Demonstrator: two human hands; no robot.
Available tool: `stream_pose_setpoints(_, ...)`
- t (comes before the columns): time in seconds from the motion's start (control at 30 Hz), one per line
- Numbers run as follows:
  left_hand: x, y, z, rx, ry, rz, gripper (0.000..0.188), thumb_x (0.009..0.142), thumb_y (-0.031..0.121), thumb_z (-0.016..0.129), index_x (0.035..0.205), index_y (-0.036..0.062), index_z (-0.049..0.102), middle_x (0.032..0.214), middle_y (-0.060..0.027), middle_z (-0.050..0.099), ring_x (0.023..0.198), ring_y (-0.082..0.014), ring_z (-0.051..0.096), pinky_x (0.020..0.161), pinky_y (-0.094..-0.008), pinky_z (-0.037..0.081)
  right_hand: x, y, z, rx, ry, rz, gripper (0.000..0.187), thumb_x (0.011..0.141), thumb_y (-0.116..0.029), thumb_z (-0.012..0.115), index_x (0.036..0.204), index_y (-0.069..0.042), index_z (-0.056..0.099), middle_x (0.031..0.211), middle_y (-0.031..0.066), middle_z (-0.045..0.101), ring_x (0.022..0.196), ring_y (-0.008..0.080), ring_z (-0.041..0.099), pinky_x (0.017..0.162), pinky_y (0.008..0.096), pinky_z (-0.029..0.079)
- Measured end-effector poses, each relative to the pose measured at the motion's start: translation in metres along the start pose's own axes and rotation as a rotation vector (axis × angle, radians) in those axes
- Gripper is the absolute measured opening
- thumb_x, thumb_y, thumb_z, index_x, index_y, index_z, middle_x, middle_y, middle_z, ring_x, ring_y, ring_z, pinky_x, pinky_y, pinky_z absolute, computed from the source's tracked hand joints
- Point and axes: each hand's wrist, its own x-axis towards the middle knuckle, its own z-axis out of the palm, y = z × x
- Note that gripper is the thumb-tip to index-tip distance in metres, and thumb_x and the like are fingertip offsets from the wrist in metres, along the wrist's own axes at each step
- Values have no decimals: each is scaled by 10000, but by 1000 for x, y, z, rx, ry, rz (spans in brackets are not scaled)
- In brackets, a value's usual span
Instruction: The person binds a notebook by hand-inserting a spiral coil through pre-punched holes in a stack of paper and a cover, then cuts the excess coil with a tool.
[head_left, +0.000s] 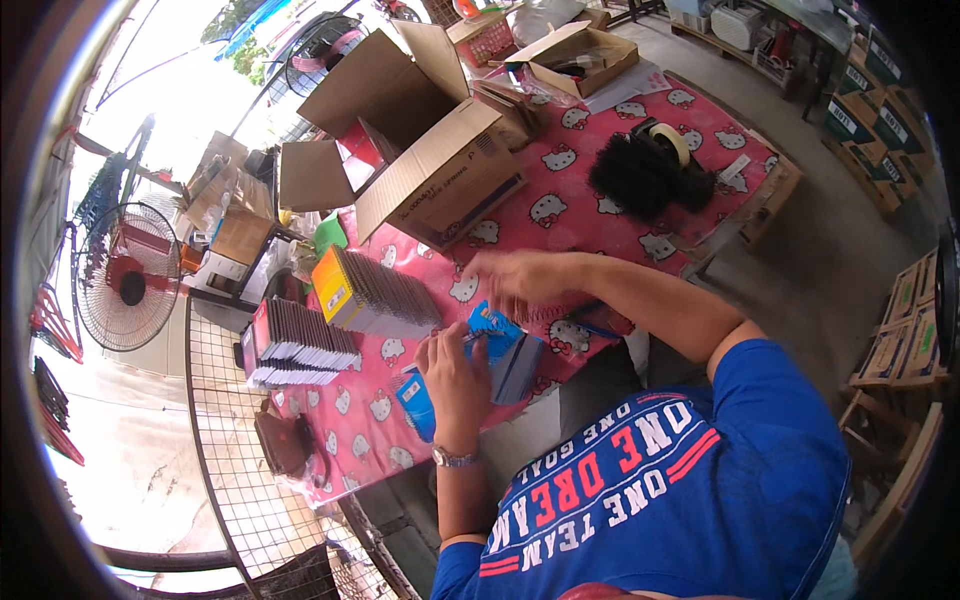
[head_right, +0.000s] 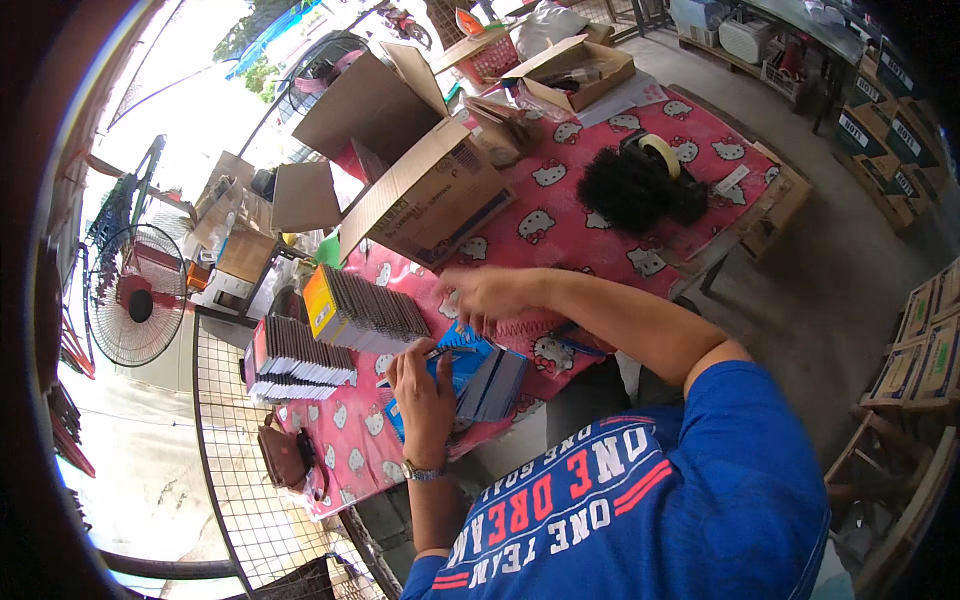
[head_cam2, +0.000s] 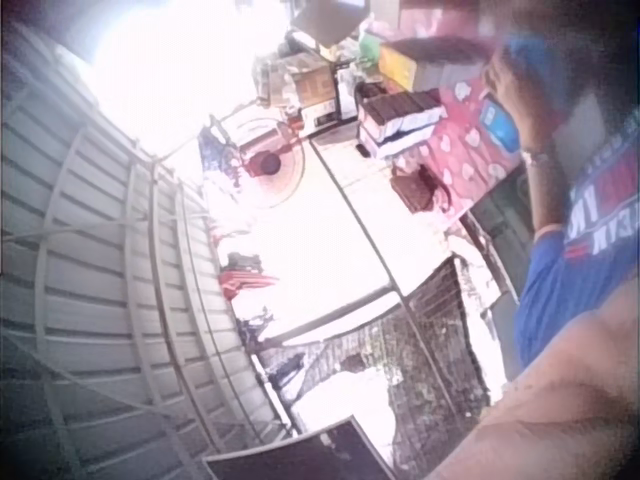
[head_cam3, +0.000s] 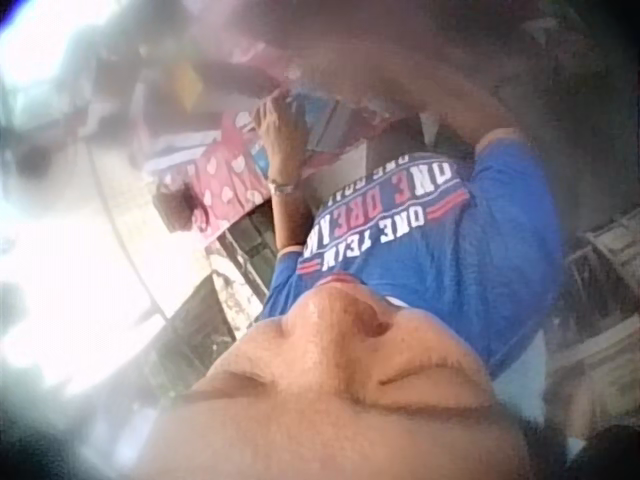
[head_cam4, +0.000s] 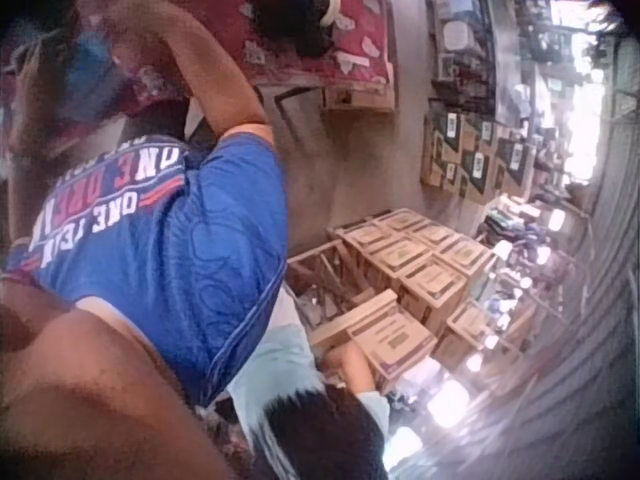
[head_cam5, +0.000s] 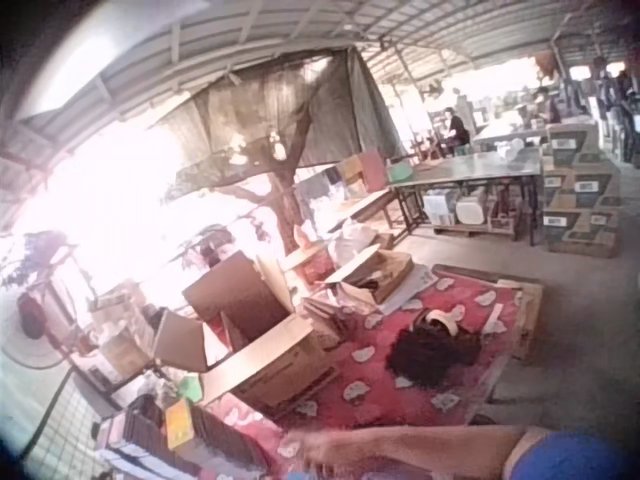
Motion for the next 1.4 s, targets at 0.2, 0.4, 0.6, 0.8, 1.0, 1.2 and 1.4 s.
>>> stream_pose_setpoints(0.2,-8,-21,8,-26,28,17,209,894,138,623,1086,80,564,992,-119,616,1038,-347,562,1005,-507,351,-8,156,-37,-1652,749,18,505,877,-464,619,1177,-60,579,1069,237,635,1090,354,590,931,462,476)
stream_pose_setpoints(0.4,-20,-26,8,21,125,-107,280,822,217,728,1030,79,603,990,-113,600,1088,-369,509,972,-493,368,13,19,-41,-241,123,117,550,796,-297,654,1274,-43,557,1218,155,595,1134,251,571,958,360,458)
stream_pose_setpoints(0.6,-1,-17,15,-53,112,-86,299,757,218,787,967,75,629,982,-117,600,1020,-346,522,904,-464,401,22,-49,-34,-235,-504,57,444,769,-162,625,1186,-9,625,1078,88,636,932,167,606,909,297,455)
stream_pose_setpoints(0.8,0,-18,13,-95,121,-105,331,714,191,808,963,69,627,972,-126,592,997,-343,524,886,-450,421,15,-38,-31,454,-490,-152,276,776,-142,647,1006,5,681,916,31,647,883,118,582,828,276,442)
stream_pose_setpoints(1.0,-3,-26,8,-126,126,-142,349,693,123,801,959,35,594,944,-128,586,970,-340,528,870,-438,424,14,-46,-24,290,-402,-88,234,817,-147,642,997,-12,704,845,-16,610,821,73,529,768,244,421)
stream_pose_setpoints(1.2,-15,-56,6,-262,149,-282,289,738,85,769,968,40,599,954,-117,580,903,-303,559,802,-391,460,11,-50,-12,429,-333,-138,236,863,-129,664,1043,21,692,899,5,663,813,74,549,756,255,453)
stream_pose_setpoints(1.4,-8,-57,5,-319,71,-283,237,778,71,749,966,16,614,917,-99,585,765,-207,579,640,-312,474,22,-44,-18,386,-415,-99,259,884,-154,672,1087,6,688,946,23,688,887,81,607,837,259,491)
